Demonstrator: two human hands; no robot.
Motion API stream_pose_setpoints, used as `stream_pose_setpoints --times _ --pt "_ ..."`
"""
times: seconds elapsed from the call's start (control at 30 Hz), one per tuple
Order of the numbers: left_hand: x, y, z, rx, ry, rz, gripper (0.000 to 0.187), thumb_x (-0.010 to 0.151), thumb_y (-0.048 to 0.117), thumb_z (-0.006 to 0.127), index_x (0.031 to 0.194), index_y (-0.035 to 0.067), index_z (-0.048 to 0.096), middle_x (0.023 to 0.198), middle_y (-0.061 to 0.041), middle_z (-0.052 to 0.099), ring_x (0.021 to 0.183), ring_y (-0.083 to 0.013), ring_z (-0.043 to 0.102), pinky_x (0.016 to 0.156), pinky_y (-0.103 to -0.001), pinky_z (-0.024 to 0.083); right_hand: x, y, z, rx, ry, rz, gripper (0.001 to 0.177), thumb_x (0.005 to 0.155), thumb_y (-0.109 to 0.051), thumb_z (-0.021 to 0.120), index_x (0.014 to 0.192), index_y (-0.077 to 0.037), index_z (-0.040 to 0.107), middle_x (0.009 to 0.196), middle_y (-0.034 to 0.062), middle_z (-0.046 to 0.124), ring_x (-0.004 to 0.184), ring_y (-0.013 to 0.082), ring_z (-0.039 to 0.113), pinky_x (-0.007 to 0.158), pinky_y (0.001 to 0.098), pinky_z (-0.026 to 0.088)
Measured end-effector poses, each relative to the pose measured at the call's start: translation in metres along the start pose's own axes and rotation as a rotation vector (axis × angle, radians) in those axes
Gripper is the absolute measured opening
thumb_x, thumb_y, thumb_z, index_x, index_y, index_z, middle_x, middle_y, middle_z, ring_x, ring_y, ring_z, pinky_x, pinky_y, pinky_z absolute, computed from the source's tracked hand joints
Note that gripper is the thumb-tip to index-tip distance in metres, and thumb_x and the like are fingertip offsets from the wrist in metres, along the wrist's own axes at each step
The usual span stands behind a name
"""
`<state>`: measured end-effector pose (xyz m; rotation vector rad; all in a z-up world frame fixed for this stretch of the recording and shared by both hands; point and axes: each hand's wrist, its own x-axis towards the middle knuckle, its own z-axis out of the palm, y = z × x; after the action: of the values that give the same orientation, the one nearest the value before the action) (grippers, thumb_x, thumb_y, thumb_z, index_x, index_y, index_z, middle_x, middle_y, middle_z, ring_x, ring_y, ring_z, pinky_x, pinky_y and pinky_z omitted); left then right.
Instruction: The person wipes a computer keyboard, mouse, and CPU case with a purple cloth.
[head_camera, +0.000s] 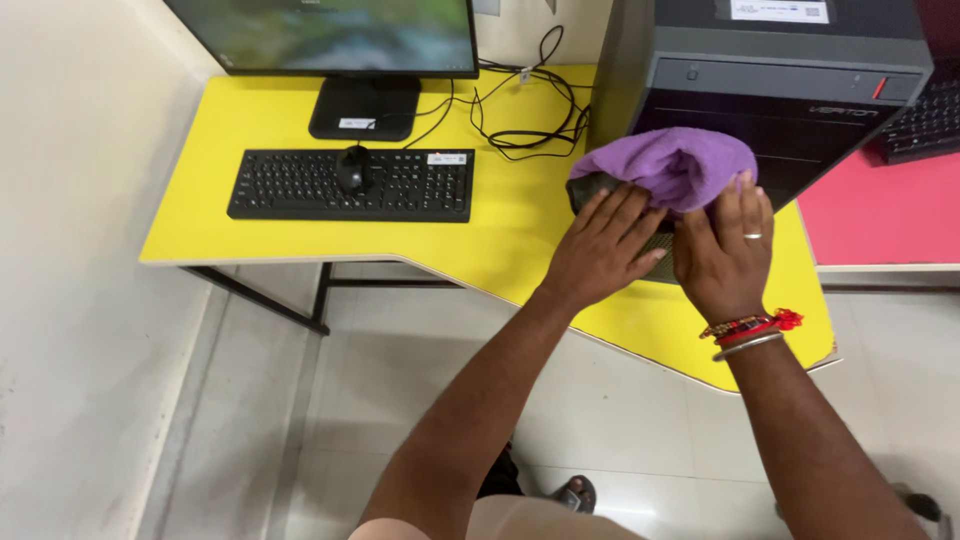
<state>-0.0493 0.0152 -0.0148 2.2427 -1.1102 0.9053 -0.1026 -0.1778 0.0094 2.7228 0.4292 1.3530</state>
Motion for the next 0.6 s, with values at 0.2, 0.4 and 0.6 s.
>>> stream_pose_setpoints --times 0.2,0.4,0.6 --pt "0.003 0.001 0.013 0.035 0.000 -0.034 0.064 0.100 0.052 0.062 0.149 0.013 0.051 0.158 -0.015 0.040 0.152 -0.0309 0.036 0.129 -0.050 0.026 -0.001 0.008 0.000 0.013 -0.018 -0.046 0.040 0.104 -0.012 0.074 0.143 -0.006 0.067 0.157 0.0259 0.048 0.151 0.0454 0.043 0.124 0.0591 0.038" --pt "-0.001 0.003 0.012 0.046 0.028 -0.031 0.066 0.100 0.053 0.063 0.150 0.013 0.051 0.159 -0.014 0.041 0.153 -0.0298 0.035 0.130 -0.049 0.026 0.002 0.005 -0.006 0.035 -0.020 -0.047 0.042 0.103 -0.011 0.074 0.144 -0.006 0.066 0.157 0.0261 0.048 0.151 0.0450 0.043 0.124 0.0587 0.037" --pt "-0.013 0.003 0.024 0.000 0.044 -0.041 0.067 0.100 0.052 0.066 0.151 0.012 0.050 0.159 -0.015 0.040 0.152 -0.0332 0.037 0.130 -0.051 0.028 0.002 0.007 -0.005 -0.019 -0.018 -0.100 0.029 0.100 -0.011 0.075 0.128 -0.007 0.071 0.152 0.0221 0.054 0.148 0.0406 0.048 0.125 0.0554 0.038"
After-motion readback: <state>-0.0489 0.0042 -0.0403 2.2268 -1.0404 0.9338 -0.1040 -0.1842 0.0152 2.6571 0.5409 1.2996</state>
